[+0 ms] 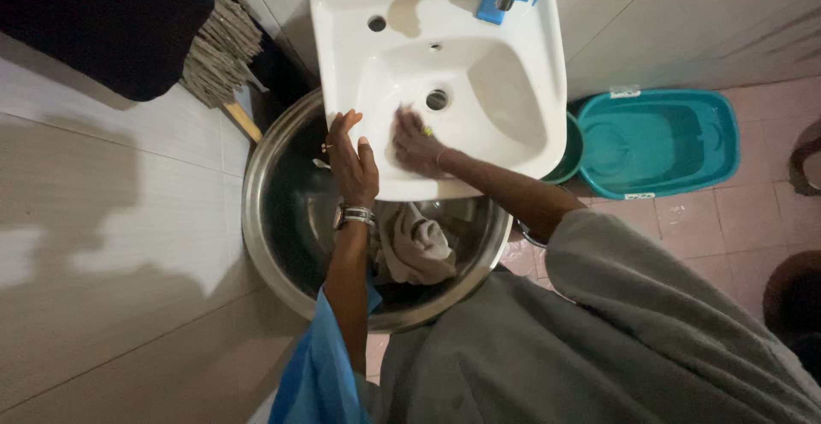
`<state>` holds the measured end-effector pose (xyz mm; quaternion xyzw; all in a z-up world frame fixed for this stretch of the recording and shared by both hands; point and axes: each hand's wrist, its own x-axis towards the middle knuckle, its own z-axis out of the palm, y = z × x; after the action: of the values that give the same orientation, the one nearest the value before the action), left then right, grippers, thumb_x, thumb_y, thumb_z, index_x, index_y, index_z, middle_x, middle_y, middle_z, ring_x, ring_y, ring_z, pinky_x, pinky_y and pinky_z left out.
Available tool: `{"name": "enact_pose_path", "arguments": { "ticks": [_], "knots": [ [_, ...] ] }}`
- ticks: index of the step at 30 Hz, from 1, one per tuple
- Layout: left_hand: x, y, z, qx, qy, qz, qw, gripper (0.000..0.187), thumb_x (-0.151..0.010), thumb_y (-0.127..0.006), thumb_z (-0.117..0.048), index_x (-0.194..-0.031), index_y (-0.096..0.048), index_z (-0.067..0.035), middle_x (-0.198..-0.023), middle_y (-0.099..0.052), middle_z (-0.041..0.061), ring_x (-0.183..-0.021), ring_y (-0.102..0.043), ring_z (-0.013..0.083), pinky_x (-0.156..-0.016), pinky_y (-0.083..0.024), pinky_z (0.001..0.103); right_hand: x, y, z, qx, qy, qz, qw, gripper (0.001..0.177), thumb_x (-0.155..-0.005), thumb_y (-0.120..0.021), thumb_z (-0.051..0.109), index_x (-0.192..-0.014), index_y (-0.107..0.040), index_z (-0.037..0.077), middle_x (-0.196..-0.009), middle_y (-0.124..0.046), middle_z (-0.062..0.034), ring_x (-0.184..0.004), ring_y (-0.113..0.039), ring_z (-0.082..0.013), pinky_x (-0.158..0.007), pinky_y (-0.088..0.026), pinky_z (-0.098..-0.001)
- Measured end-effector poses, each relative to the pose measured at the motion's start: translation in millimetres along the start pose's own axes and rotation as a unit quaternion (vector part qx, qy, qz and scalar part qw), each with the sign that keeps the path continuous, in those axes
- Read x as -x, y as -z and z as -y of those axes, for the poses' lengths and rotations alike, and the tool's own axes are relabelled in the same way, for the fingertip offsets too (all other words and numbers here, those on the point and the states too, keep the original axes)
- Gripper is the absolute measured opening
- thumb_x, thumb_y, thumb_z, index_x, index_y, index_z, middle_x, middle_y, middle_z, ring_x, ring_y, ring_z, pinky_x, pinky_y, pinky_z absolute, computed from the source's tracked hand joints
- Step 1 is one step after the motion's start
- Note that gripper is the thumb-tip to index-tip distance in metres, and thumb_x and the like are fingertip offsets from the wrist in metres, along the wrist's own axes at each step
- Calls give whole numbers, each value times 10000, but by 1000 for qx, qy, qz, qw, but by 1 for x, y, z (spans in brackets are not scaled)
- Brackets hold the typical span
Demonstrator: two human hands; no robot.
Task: The person scrubs a white bathroom sink basin and faucet using a small scrubbing pad. They repeatedly wipe the basin interior, the drain area, and the blue faucet, occasionally dipping the pad into a metal basin below.
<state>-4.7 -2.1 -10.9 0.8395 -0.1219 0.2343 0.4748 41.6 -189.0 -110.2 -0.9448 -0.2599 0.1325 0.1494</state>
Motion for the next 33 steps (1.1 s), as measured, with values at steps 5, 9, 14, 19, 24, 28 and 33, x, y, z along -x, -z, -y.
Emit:
{"name": "enact_pose_path", "arguments": {
  "ticks": [5, 9, 14, 19, 24, 28, 33],
  "knots": [
    [2, 0, -2, 23, 7, -1, 1000, 505, -1111, -367, -350, -1495, -442, -30, -1423, -618, 157, -1453, -468, 350, -1268, -318, 522, 39, 65, 73, -307, -23, 81, 948, 629, -981, -569, 224, -1512, -321, -6, -1348, -519, -297, -1219, -524, -385, -1112, -439, -489],
    [0, 2, -5, 20, 27, -3, 999, 519, -1103, -378, -347, -1506, -457, -29, -1560, -491, 206, -1538, -353, 389, -1274, -284, 549, 52, 94, 121, -358, -75, -34, 930, 627, -893, -696, 159, -1468, -459, 82, -1262, -681, -221, -1135, -661, -334, -1025, -538, -456],
    [0, 4, -6, 15, 31, -17, 999, 593, -1076, -399, -348, -1567, -393, -16, -1643, -363, 198, -1571, -273, 399, -1288, -241, 550, 8, 81, 107, -185, 147, -247, 940, 454, -893, -729, 168, -1303, -602, 19, -1448, -557, -214, -1363, -512, -353, -1166, -464, -461],
    [-4, 1, -9, -102, 17, 54, 993, 582, -1049, -475, -254, -1580, -380, -34, -1666, -356, 182, -1594, -251, 374, -1325, -220, 537, -72, 101, 49, -24, 170, -285, 943, 472, -1002, -618, 197, -1451, -577, 57, -1547, -524, -143, -1473, -434, -365, -1230, -364, -501],
    [-12, -4, -17, -215, 3, 125, 969, 729, -867, -638, -113, -1520, -357, 48, -1574, -387, 238, -1484, -309, 419, -1230, -236, 527, -85, 115, 38, 76, 47, -271, 959, 541, -1008, -554, 234, -1514, -475, 58, -1614, -409, -148, -1533, -307, -341, -1207, -240, -603],
    [-28, -9, -20, -187, 59, 128, 972, 618, -844, -634, -14, -1433, -448, 19, -1500, -473, 229, -1469, -404, 389, -1256, -298, 497, -74, 125, 37, 58, 90, -202, 973, 526, -1003, -535, 260, -1518, -470, 179, -1652, -335, -64, -1534, -231, -303, -1179, -169, -679],
    [-58, -40, -17, -223, -10, 112, 968, 693, -804, -650, -4, -1462, -445, 71, -1486, -476, 265, -1429, -400, 419, -1221, -309, 511, -86, 148, 4, 152, 17, -217, 964, 630, -922, -615, 211, -1531, -459, 172, -1619, -332, -71, -1493, -299, -302, -1176, -215, -710]
  ]
}}
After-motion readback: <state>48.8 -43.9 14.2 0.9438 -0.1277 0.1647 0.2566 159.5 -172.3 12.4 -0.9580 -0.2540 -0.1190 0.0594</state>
